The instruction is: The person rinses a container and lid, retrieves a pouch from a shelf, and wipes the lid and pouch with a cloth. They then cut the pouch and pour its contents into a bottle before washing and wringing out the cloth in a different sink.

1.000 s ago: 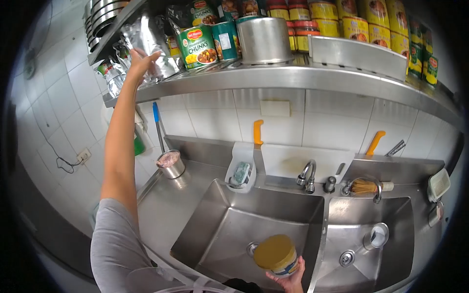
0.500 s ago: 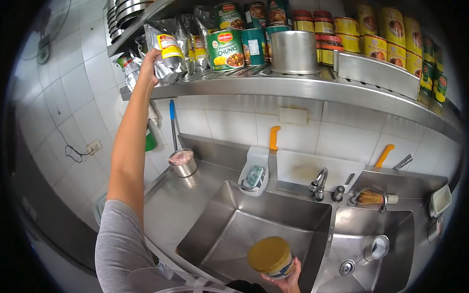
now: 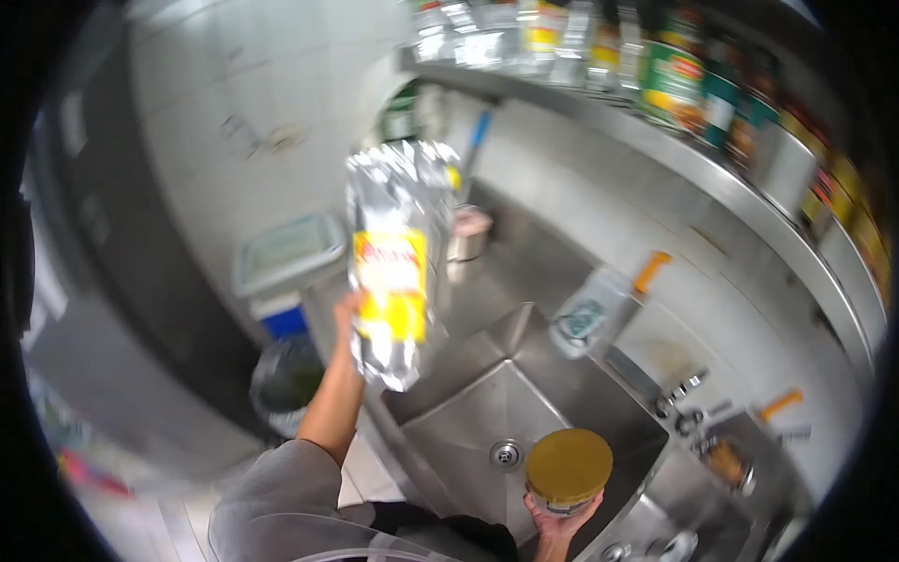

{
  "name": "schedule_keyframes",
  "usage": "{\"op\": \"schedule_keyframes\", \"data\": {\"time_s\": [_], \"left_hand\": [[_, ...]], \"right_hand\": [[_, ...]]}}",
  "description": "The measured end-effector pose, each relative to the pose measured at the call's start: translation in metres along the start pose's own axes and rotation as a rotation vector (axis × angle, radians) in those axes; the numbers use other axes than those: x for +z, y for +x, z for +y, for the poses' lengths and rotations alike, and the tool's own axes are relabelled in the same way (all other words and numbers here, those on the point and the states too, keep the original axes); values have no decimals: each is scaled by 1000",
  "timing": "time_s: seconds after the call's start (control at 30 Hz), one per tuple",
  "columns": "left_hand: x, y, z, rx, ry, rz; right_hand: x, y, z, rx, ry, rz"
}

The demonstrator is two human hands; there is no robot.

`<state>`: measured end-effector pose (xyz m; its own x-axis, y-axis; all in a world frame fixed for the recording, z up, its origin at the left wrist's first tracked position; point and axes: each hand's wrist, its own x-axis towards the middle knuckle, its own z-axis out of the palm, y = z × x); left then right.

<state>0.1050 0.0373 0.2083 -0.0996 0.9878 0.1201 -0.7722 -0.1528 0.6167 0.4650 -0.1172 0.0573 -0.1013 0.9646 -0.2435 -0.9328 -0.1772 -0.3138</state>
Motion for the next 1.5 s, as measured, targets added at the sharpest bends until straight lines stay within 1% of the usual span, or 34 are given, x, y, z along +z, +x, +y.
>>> {"op": "schedule_keyframes", "data": {"time_s": [0.03, 0.07, 0.1, 0.17, 0.23, 0.3, 0.33, 0.37, 0.4, 0.43, 0.47, 0.5, 0.53, 0.57, 0.6, 0.63, 0.67, 0.73, 0.8, 0.87, 0.9, 0.97, 1.0, 1.03, 1.07, 1.13, 1.17, 1.2, 1.27, 1.33, 1.4, 1.43, 1.47, 1.5], "left_hand": [[-41, -34, -16, -44, 27, 103], [-71, -67, -22, -90, 50, 207], [-85, -101, -15, -36, 31, 294], [-105, -176, -13, -148, -156, 178], [-126, -247, 1, -101, -137, 365], [-115, -315, 20, 114, -71, 558], [-141, -355, 18, 280, -108, 563], [-134, -388, 29, 451, -109, 528], [-116, -413, 43, 609, -115, 400], [-105, -447, 52, 773, -18, 558], [-88, -476, 61, 924, 43, 643], [-134, -563, 60, 1045, 317, 948], [-116, -591, 62, 1205, 329, 952], [-103, -633, 68, 1286, 512, 1237], [-96, -659, 58, 1449, 497, 1294], [-54, -649, 64, 1498, 462, 1370], [-20, -636, 68, 1502, 463, 1270], [-17, -671, 61, 1576, 609, 1494], [-20, -694, 63, 1624, 572, 1448], [-45, -731, 63, 1692, 537, 1376], [-65, -758, 59, 1657, 593, 1276], [-95, -789, 62, 1627, 405, 935], [-101, -790, 76, 1591, 358, 886], [-106, -786, 99, 1556, 427, 860], [-108, -780, 120, 1526, 363, 872], [-121, -794, 139, 1304, 211, 975], [-129, -798, 146, 1324, 214, 984], [-137, -801, 158, 1298, 196, 1071], [-154, -807, 182, 1228, 155, 1244], [-171, -818, 208, 1132, 114, 1414], [-183, -828, 239, 1097, 174, 1427], [-194, -835, 244, 1101, 160, 1418], [-210, -848, 254, 1116, 136, 1418], [-223, -858, 264, 1148, 106, 1449]], "right_hand": [[-1, 4, 2, 91, -47, -4], [-4, 8, 6, 94, -21, 2], [-7, 10, 8, 97, 1, 17], [-14, 21, 6, 255, -19, 4], [-15, 31, 4, 413, -33, 3], [-14, 41, 4, 576, 29, -204], [-16, 45, 3, 661, -8, -175], [-15, 52, 5, 685, -26, -206], [-13, 59, 7, 701, -42, -243], [-9, 65, 12, 762, -70, -233], [-3, 69, 19, 773, -63, -247], [4, 71, 27, 779, -53, -265], [13, 74, 38, 828, -82, -261], [24, 76, 57, 827, -77, -237], [34, 77, 78, 819, -70, -210], [44, 77, 99, 851, -92, -202], [55, 78, 123, 936, -113, -206], [81, 72, 179, 1040, -138, -217], [112, 51, 252, 1257, -355, -108], [125, 23, 344, 1121, -736, -344], [125, 4, 394, 1210, -763, -413], [105, -33, 485, 1426, -784, -541], [93, -56, 529, 1551, -787, -598], [87, -87, 562, 1592, -870, -613], [78, -116, 589, 1629, -962, -622], [53, -145, 628, 1622, -1233, -544], [35, -147, 642, 1652, -1223, -491], [23, -145, 652, 1681, -1207, -443], [15, -144, 660, 1646, -1220, -190], [14, -143, 667, 1597, -1165, -86], [25, -137, 677, 1888, -901, 96], [52, -164, 678, 1902, -890, 82], [84, -209, 677, 1768, -995, -477], [101, -236, 686, 1548, -1055, -1014]]}}
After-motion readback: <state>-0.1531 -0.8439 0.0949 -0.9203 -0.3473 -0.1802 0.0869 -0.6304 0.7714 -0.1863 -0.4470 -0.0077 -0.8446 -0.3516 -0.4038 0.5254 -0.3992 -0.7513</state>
